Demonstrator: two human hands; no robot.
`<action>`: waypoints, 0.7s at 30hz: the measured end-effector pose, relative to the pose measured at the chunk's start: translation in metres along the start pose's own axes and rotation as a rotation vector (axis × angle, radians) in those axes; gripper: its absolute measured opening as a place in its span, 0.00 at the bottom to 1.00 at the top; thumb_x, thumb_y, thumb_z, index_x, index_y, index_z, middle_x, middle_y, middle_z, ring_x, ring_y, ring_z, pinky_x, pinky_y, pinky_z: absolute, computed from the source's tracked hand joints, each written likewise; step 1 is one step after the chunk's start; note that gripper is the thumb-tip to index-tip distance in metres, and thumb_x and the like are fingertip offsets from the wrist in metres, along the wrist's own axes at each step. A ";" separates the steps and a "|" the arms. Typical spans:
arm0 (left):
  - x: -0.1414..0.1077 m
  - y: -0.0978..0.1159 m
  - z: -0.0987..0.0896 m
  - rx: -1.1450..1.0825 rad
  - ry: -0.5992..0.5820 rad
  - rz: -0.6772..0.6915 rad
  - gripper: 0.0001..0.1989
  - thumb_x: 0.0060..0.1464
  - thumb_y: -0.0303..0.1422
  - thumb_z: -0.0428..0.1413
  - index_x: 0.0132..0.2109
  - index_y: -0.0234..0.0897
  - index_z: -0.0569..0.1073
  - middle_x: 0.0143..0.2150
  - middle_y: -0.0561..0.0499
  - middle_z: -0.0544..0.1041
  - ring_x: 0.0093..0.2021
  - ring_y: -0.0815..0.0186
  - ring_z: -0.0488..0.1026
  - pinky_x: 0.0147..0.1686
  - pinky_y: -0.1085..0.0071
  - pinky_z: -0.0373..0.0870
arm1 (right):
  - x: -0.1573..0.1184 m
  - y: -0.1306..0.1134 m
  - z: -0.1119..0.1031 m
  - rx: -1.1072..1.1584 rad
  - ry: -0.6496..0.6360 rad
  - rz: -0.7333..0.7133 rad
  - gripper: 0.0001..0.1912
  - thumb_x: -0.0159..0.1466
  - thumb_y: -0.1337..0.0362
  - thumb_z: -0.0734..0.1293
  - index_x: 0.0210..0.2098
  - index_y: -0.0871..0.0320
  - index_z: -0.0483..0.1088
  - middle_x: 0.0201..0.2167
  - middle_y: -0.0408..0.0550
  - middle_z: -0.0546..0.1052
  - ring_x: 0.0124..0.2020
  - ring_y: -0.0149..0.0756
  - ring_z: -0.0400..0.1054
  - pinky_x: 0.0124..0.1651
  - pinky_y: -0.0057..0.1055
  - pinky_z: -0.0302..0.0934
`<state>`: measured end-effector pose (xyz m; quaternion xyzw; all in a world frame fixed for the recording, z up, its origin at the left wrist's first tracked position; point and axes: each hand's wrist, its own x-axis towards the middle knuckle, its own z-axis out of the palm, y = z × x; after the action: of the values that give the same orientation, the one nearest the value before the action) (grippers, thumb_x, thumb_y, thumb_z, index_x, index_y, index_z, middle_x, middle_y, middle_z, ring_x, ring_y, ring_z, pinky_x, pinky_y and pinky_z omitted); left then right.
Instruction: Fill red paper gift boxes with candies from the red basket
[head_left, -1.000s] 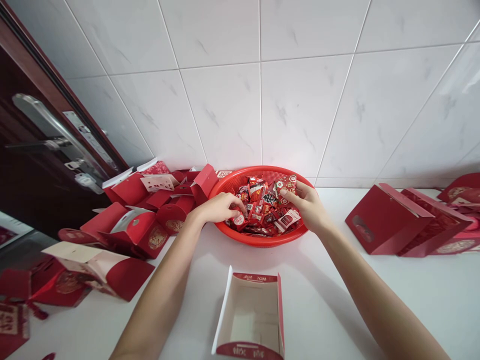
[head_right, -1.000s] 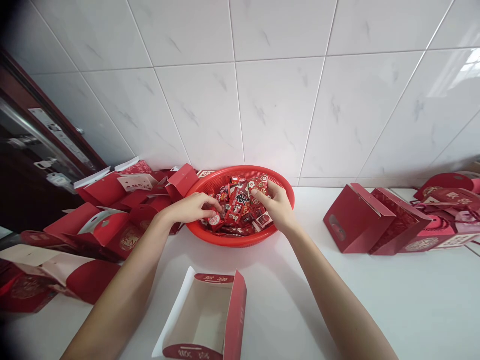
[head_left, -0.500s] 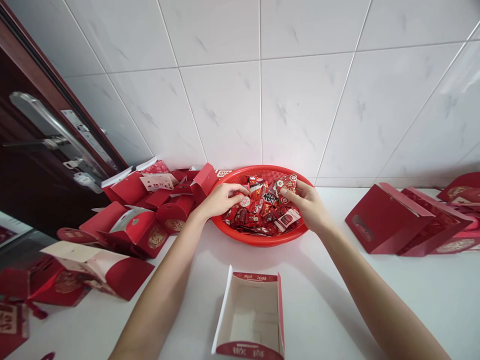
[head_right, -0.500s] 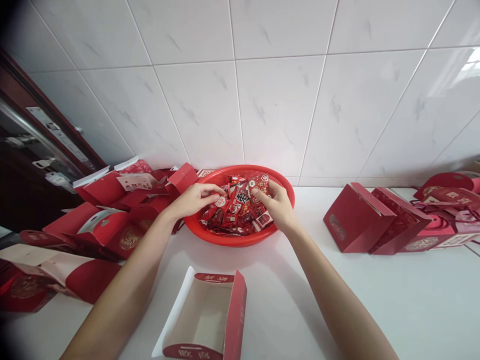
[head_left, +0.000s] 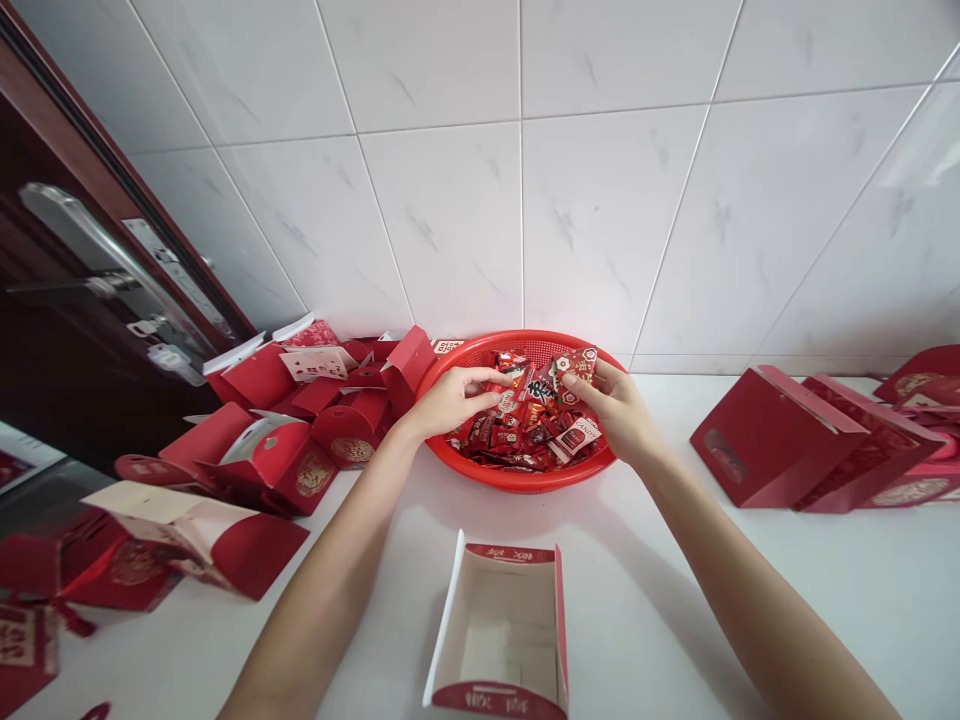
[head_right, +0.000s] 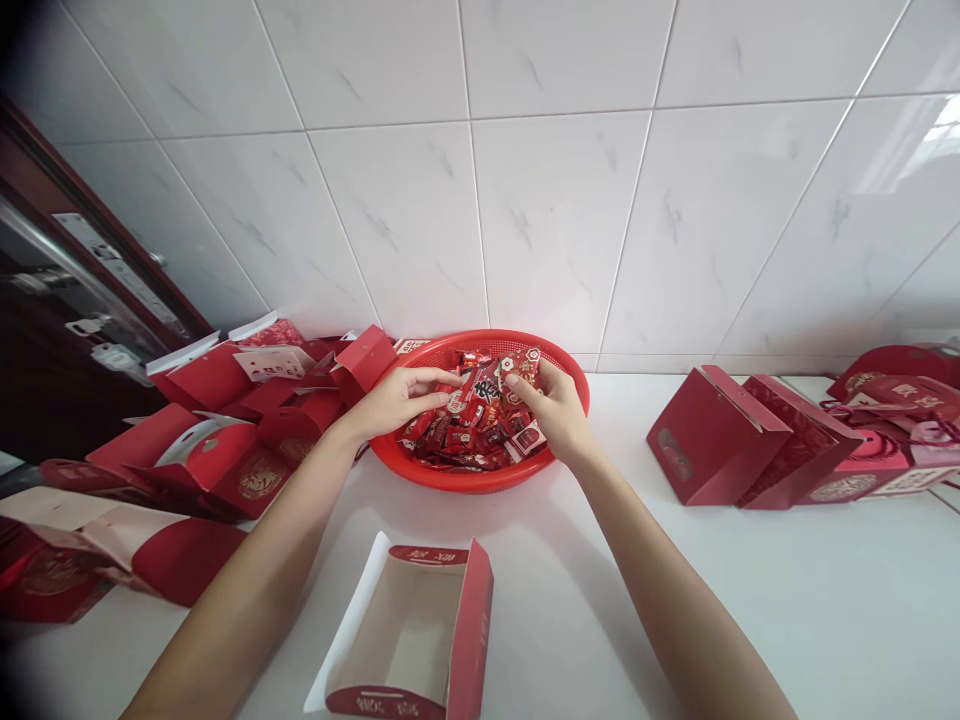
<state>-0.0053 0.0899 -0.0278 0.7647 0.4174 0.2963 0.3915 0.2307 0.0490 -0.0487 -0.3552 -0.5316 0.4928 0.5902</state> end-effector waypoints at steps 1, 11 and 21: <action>0.000 0.001 0.001 -0.010 0.001 -0.001 0.23 0.52 0.39 0.63 0.53 0.34 0.79 0.54 0.43 0.81 0.47 0.56 0.80 0.50 0.60 0.76 | 0.000 0.000 0.000 0.004 0.008 -0.002 0.21 0.55 0.48 0.77 0.40 0.54 0.76 0.39 0.48 0.82 0.41 0.44 0.77 0.42 0.40 0.73; 0.002 0.001 0.011 -0.212 0.036 -0.023 0.26 0.43 0.45 0.70 0.46 0.33 0.82 0.51 0.42 0.83 0.48 0.53 0.80 0.52 0.55 0.76 | 0.001 0.001 -0.001 0.010 0.015 0.004 0.22 0.54 0.48 0.78 0.41 0.53 0.76 0.41 0.48 0.82 0.43 0.46 0.77 0.44 0.40 0.74; 0.002 0.007 0.020 -0.176 -0.006 -0.016 0.29 0.45 0.48 0.70 0.50 0.33 0.81 0.48 0.43 0.84 0.50 0.52 0.79 0.54 0.57 0.75 | -0.001 0.000 -0.002 -0.003 -0.059 -0.006 0.19 0.56 0.49 0.77 0.40 0.53 0.76 0.40 0.48 0.82 0.43 0.46 0.77 0.47 0.42 0.72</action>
<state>0.0140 0.0820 -0.0322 0.7249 0.3945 0.3263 0.4609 0.2322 0.0486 -0.0496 -0.3397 -0.5505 0.5006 0.5752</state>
